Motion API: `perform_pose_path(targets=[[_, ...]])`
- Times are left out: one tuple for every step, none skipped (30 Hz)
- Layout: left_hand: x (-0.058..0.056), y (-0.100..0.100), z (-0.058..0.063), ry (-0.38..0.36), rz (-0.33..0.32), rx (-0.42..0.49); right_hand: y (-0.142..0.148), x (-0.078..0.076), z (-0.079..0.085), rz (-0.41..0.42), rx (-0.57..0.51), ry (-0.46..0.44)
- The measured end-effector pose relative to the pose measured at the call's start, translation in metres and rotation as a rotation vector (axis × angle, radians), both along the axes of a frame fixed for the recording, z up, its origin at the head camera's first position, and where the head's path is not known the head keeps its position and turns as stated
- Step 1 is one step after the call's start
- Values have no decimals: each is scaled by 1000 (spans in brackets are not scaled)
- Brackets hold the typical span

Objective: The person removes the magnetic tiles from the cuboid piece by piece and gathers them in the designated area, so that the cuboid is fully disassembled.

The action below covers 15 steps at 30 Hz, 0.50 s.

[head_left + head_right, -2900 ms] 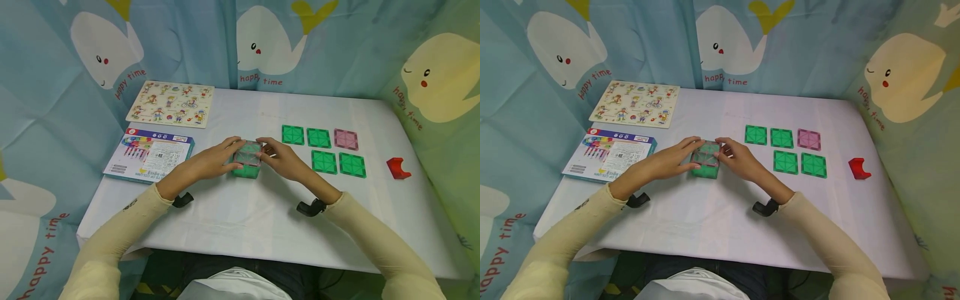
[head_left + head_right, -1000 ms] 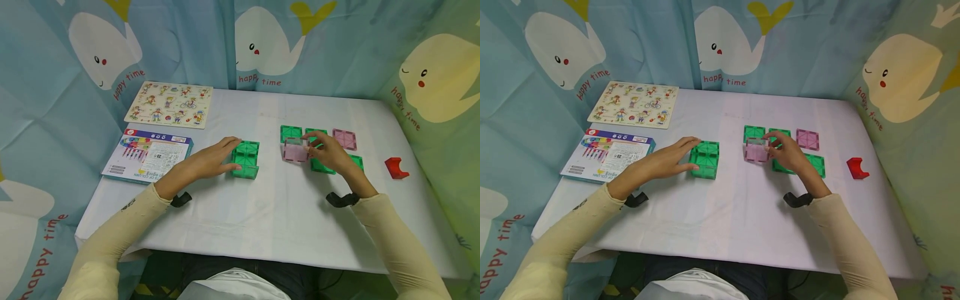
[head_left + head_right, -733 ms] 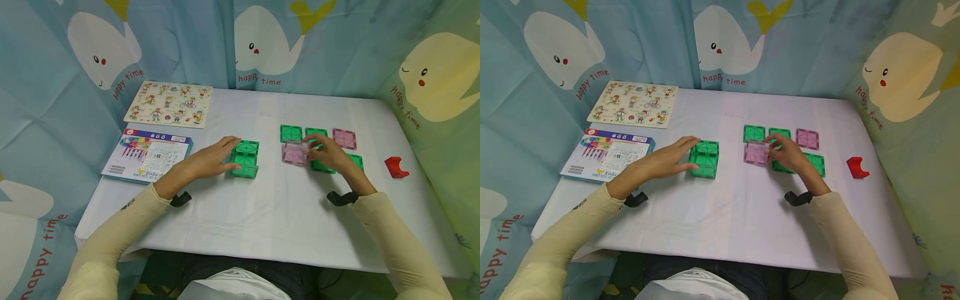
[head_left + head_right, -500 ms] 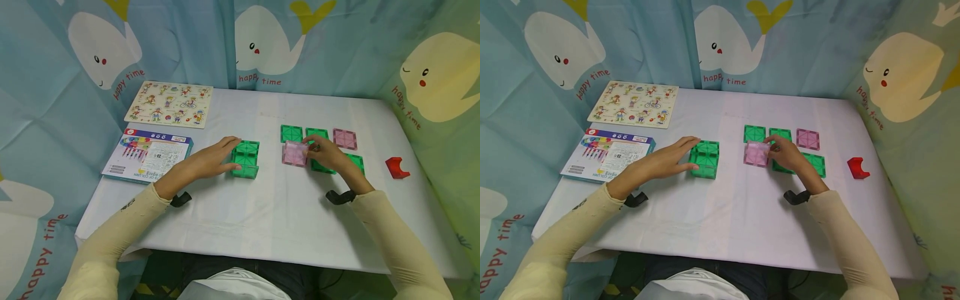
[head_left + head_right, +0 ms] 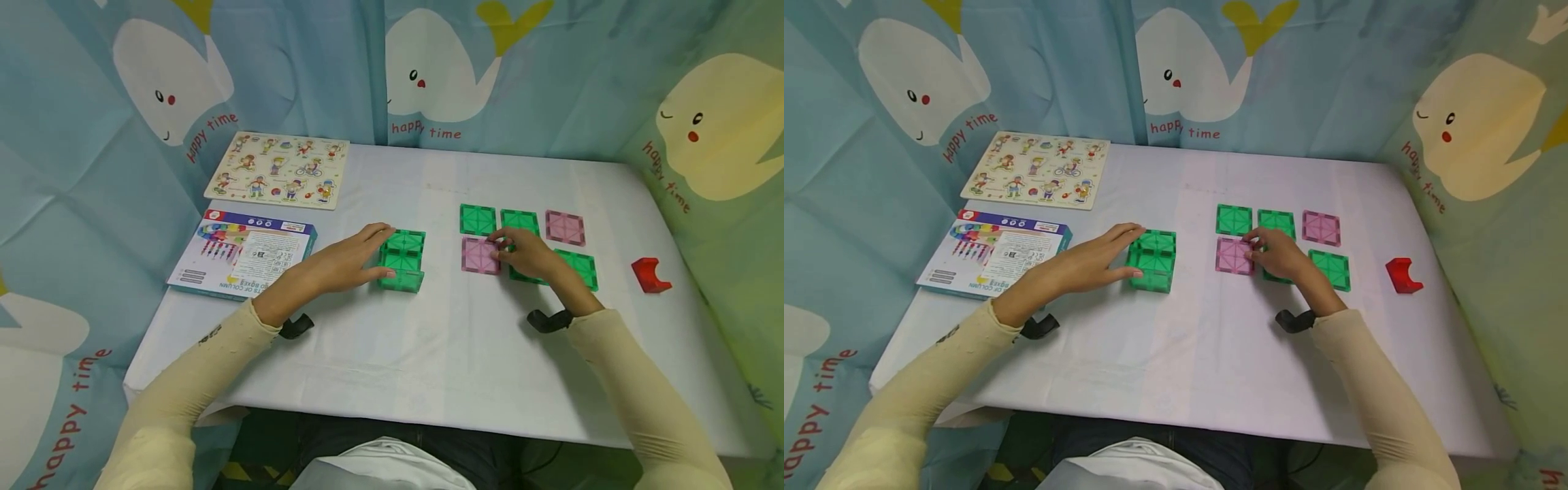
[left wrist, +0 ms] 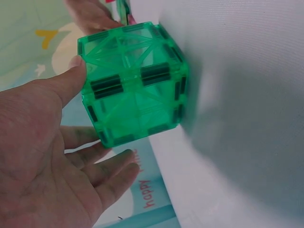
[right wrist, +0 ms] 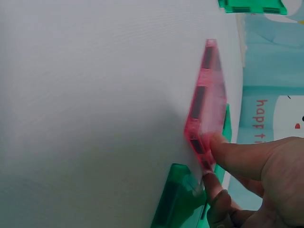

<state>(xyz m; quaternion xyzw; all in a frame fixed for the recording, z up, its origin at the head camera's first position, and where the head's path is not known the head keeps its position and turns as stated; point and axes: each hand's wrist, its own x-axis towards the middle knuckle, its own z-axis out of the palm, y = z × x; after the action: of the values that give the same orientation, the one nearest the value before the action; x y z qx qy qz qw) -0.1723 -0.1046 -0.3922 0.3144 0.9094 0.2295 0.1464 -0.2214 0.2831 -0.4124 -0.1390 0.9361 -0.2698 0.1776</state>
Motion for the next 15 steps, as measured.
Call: perform_pose_path(targets=[[0,0,0,0,1,1,0,0,-1,9,1,9],[0,0,0,0,1,3,0,0,-1,17,2,18],[0,0,0,-1,1,3,0,0,-2,23,3,27],[0,0,0,-2,0,2,0,0,-2,27,3,33],[0,0,0,-4,-1,2,0,0,-3,29,6,39],[0,-1,1,-5,-2,3,-1,0,-3,32,11,47],[0,-1,1,-7,-3,2,-1,1,-3,30,23,55],[0,-1,1,-9,-4,2,-1,2,-3,27,34,62],[0,-2,2,-12,-4,3,-2,3,-3,25,43,72],[0,-3,3,-16,-3,4,-3,5,-2,21,46,83],[0,-3,3,-16,-5,3,-4,6,-1,19,40,100],[0,-4,3,-18,-7,1,-6,8,0,17,33,120],[0,-4,3,-19,-10,-1,-8,10,1,16,20,141],[0,-4,4,-18,-13,-2,-11,12,3,19,-3,168],[0,-5,4,-17,-17,-6,-14,14,4,26,-29,198]])
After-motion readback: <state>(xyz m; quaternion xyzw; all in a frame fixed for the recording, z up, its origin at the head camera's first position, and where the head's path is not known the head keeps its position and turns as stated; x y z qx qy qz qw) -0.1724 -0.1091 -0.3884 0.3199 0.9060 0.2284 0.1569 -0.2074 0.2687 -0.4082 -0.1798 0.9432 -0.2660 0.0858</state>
